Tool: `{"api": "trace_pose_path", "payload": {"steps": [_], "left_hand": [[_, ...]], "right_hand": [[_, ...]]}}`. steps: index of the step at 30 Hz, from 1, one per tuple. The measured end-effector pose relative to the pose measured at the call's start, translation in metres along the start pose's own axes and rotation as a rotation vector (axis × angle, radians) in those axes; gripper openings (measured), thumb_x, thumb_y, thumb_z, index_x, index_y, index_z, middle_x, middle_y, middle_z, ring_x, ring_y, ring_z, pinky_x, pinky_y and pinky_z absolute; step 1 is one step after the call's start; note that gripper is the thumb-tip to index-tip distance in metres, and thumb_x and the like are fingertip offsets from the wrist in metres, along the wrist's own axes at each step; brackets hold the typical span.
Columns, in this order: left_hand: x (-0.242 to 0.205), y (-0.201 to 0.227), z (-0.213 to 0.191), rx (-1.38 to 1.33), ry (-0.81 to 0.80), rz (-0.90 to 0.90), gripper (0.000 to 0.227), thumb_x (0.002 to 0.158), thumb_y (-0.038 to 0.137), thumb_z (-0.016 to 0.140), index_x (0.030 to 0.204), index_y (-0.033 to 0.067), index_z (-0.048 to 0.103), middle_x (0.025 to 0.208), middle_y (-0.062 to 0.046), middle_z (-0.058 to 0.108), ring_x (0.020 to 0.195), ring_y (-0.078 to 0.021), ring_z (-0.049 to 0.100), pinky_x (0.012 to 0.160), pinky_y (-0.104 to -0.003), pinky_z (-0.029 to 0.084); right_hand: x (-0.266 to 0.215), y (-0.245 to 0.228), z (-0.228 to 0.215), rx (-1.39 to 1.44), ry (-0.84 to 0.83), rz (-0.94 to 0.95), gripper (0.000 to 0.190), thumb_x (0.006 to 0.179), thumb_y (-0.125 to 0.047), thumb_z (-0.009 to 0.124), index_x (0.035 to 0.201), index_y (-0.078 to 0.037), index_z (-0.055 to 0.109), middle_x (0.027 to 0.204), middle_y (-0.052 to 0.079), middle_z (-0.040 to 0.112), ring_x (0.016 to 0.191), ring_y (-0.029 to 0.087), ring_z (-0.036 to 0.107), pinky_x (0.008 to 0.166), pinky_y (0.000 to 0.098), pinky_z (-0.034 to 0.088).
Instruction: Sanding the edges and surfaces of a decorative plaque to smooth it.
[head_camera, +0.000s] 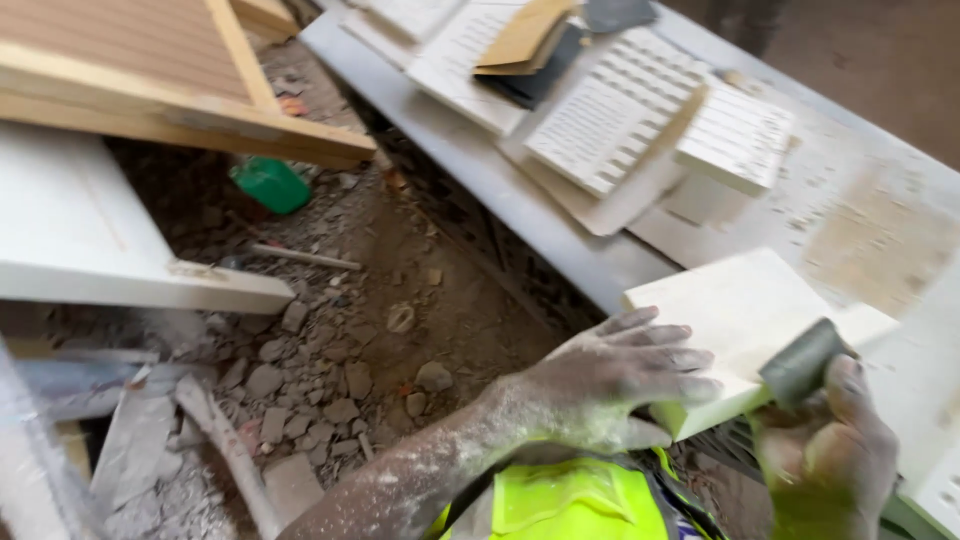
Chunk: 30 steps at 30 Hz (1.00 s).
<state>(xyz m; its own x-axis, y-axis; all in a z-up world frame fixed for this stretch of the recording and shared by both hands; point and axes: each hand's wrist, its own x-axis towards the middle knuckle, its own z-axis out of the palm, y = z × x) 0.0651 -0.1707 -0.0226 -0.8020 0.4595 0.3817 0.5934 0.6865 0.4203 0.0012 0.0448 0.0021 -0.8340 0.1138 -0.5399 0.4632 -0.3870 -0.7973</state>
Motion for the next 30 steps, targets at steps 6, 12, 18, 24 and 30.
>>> {"api": "trace_pose_path", "payload": {"steps": [6,12,18,24,30], "left_hand": [[-0.049,-0.044,-0.141,-0.797,0.333,-0.538,0.029,0.092,0.025,0.075,0.119,0.0158,0.073,0.124,-0.003,0.075,0.119,-0.0150,0.069,0.112,-0.031,0.052],[-0.113,-0.153,-0.203,-1.834,0.990,-0.001,0.090,0.104,0.068,0.041,0.156,-0.0045,0.054,0.139,-0.032,0.065,0.132,-0.0456,0.065,0.120,-0.064,0.051],[-0.063,-0.161,-0.125,-1.910,1.321,-0.719,0.067,0.081,0.057,0.067,0.118,0.0011,0.070,0.121,-0.025,0.072,0.110,-0.0412,0.071,0.095,-0.059,0.059],[0.011,-0.119,-0.019,-1.993,0.497,-0.740,0.059,0.098,0.043,0.057,0.142,0.0059,0.050,0.139,-0.027,0.062,0.125,-0.0414,0.063,0.109,-0.050,0.050],[0.097,-0.103,-0.014,-1.661,-0.151,-0.800,0.101,0.076,0.061,0.065,0.155,0.0050,0.037,0.149,-0.015,0.057,0.130,-0.0278,0.060,0.110,-0.041,0.049]], "right_hand": [[0.025,0.037,-0.004,-0.023,0.022,-0.133,0.043,0.107,-0.037,0.045,0.146,-0.019,0.045,0.152,0.019,0.050,0.143,0.034,0.059,0.114,0.0600,0.050],[-0.011,0.037,0.057,0.147,0.281,-0.155,0.042,0.101,-0.030,0.050,0.141,-0.020,0.059,0.119,0.000,0.066,0.118,0.014,0.073,0.109,0.0414,0.067],[-0.010,0.028,0.069,0.227,0.335,-0.153,0.056,0.098,-0.029,0.054,0.151,-0.011,0.050,0.139,0.008,0.066,0.132,0.026,0.067,0.111,0.0420,0.059],[0.006,0.012,0.089,0.404,0.399,-0.157,0.059,0.094,-0.025,0.053,0.152,-0.011,0.053,0.135,0.010,0.066,0.129,0.029,0.063,0.108,0.0425,0.056],[0.035,0.011,0.089,0.507,0.273,-0.178,0.053,0.099,-0.025,0.050,0.150,-0.012,0.054,0.130,0.011,0.064,0.123,0.030,0.063,0.102,0.0438,0.057]]}}
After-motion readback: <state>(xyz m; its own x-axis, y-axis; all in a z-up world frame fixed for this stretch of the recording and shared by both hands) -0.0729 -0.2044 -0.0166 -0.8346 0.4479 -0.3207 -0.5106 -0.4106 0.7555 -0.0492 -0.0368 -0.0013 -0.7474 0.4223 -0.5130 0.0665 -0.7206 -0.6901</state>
